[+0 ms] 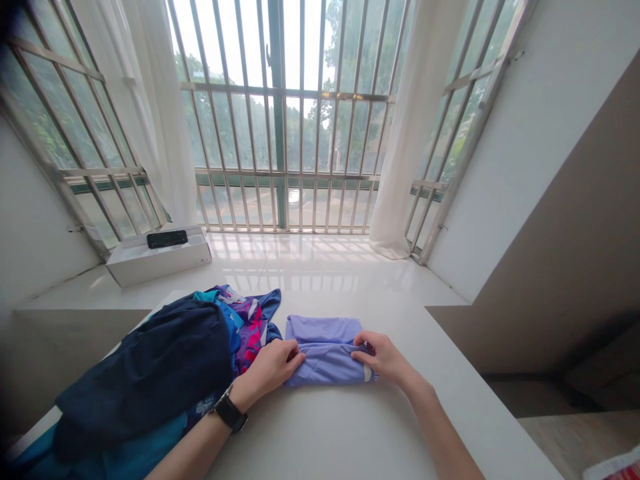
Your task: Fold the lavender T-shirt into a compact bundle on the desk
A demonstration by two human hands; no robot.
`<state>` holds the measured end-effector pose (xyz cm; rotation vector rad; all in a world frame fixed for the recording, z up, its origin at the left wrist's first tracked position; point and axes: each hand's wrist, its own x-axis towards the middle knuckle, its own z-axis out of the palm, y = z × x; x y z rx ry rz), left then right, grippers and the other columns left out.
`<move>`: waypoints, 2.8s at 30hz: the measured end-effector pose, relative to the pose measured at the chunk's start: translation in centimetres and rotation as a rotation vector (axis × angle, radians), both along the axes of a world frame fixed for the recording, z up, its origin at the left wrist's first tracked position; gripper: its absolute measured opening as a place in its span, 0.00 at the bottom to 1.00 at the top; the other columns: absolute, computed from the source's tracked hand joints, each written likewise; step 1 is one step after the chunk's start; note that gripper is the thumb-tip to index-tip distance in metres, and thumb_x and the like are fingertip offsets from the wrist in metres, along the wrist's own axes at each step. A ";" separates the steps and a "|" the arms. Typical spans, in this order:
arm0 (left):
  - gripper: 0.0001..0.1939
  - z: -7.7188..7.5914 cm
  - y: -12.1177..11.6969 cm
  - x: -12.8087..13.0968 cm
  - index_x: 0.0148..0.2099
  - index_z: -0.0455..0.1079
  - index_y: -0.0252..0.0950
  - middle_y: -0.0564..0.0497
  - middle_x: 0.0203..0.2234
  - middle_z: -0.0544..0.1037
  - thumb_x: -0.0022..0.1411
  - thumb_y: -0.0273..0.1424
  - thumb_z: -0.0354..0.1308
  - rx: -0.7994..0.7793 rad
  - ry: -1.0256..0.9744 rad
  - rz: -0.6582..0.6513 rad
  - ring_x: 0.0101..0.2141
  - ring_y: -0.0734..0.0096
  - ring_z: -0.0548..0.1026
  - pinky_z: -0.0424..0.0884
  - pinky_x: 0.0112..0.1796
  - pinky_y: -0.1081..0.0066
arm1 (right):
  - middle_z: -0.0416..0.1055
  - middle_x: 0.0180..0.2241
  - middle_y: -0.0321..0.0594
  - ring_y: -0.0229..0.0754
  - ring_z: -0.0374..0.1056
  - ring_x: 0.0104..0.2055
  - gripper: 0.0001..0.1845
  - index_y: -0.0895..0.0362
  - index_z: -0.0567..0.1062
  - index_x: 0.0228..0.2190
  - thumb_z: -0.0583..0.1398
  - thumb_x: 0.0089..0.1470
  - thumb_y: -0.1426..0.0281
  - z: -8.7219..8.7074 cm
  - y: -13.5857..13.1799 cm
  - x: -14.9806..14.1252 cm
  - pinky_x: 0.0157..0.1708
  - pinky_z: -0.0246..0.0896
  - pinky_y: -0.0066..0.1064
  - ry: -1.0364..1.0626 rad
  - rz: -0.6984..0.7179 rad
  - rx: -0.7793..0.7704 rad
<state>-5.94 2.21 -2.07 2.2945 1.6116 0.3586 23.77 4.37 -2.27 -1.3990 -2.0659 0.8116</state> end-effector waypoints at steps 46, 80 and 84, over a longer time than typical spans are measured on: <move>0.14 0.6 -0.1 0.3 0.42 0.71 0.37 0.44 0.36 0.80 0.70 0.39 0.49 -0.021 0.131 0.063 0.40 0.55 0.79 0.69 0.39 0.66 | 0.72 0.29 0.36 0.41 0.63 0.28 0.17 0.52 0.71 0.29 0.60 0.52 0.51 -3.1 1.8 -0.8 0.33 0.64 0.34 0.001 -0.200 0.109; 0.13 0.0 0.2 0.3 0.45 0.70 0.35 0.43 0.36 0.81 0.73 0.36 0.46 0.049 0.100 0.082 0.38 0.57 0.80 0.69 0.38 0.67 | 0.76 0.27 0.37 0.41 0.65 0.28 0.21 0.54 0.75 0.25 0.60 0.53 0.50 -1.2 0.7 0.2 0.31 0.59 0.31 -0.172 -0.138 -0.001; 0.12 0.0 0.3 0.3 0.45 0.69 0.35 0.43 0.36 0.81 0.72 0.35 0.47 0.043 0.114 0.083 0.38 0.57 0.80 0.70 0.38 0.67 | 0.76 0.26 0.37 0.41 0.66 0.28 0.21 0.55 0.76 0.25 0.60 0.52 0.50 -1.1 0.6 0.2 0.31 0.59 0.31 -0.186 -0.123 -0.010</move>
